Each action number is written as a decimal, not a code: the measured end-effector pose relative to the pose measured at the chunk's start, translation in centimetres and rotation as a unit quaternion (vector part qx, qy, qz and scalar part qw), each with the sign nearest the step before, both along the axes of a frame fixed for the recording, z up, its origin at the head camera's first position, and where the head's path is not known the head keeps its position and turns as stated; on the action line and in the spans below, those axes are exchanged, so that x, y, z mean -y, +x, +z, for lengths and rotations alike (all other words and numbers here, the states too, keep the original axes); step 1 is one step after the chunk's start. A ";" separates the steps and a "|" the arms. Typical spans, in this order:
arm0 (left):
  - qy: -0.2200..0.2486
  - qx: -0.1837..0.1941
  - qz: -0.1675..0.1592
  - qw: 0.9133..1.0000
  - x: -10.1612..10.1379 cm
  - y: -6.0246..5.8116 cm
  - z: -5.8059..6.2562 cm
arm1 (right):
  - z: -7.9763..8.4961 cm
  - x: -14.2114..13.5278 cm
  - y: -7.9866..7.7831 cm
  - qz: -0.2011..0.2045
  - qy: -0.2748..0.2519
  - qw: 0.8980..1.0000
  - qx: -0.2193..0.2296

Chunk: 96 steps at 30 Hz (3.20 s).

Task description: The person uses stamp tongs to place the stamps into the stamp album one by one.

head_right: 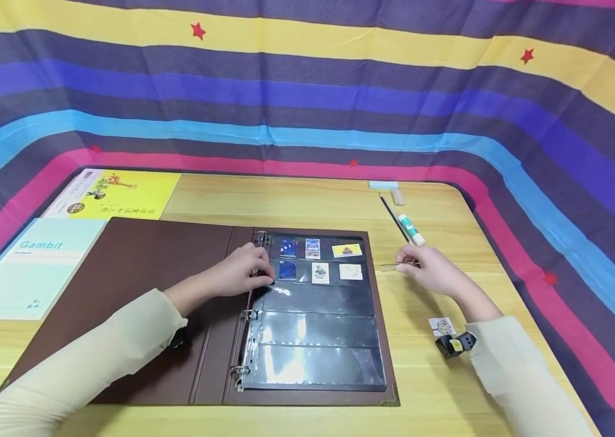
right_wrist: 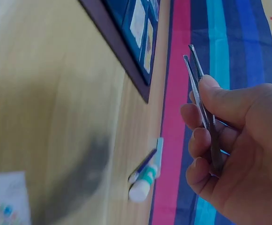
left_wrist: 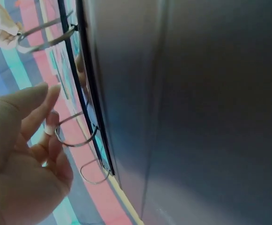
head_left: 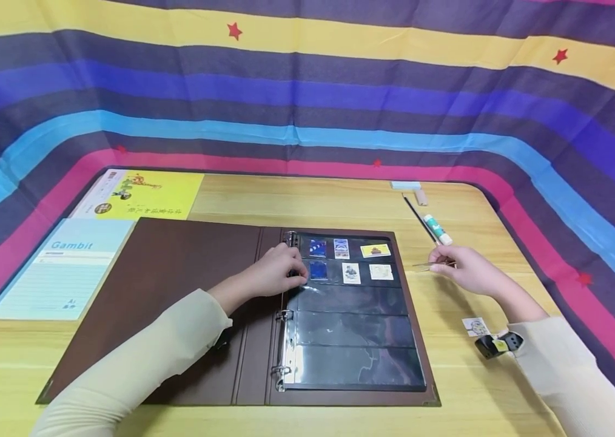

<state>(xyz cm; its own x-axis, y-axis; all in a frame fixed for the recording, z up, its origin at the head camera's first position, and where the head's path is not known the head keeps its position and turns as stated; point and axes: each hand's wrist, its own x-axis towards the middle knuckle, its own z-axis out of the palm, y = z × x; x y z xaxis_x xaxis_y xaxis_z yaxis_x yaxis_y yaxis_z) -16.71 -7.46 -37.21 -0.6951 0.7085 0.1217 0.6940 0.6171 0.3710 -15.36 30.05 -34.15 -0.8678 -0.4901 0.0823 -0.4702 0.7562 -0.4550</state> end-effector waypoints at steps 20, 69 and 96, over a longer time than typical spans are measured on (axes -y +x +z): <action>-0.111 0.009 0.035 0.993 -2.0 1.6 1.1 | -1.1 -3.4 2.6 -0.053 -0.006 0.999 -0.008; 0.015 0.193 0.069 0.979 -1.2 1.0 -0.2 | -2.1 -7.7 5.4 -0.019 0.080 0.997 0.006; 0.038 0.226 0.070 0.971 -1.1 0.7 -0.7 | -2.3 -6.8 3.9 -0.031 0.094 0.995 -0.034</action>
<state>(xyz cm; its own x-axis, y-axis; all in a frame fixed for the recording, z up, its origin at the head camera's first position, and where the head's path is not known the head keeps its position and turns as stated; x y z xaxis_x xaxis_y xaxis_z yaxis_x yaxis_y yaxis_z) -16.05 -6.37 -37.87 -0.7785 0.6042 -0.1700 0.3603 0.6519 0.6672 -11.43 36.88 -36.49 -0.8925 -0.4480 0.0530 -0.4446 0.8536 -0.2716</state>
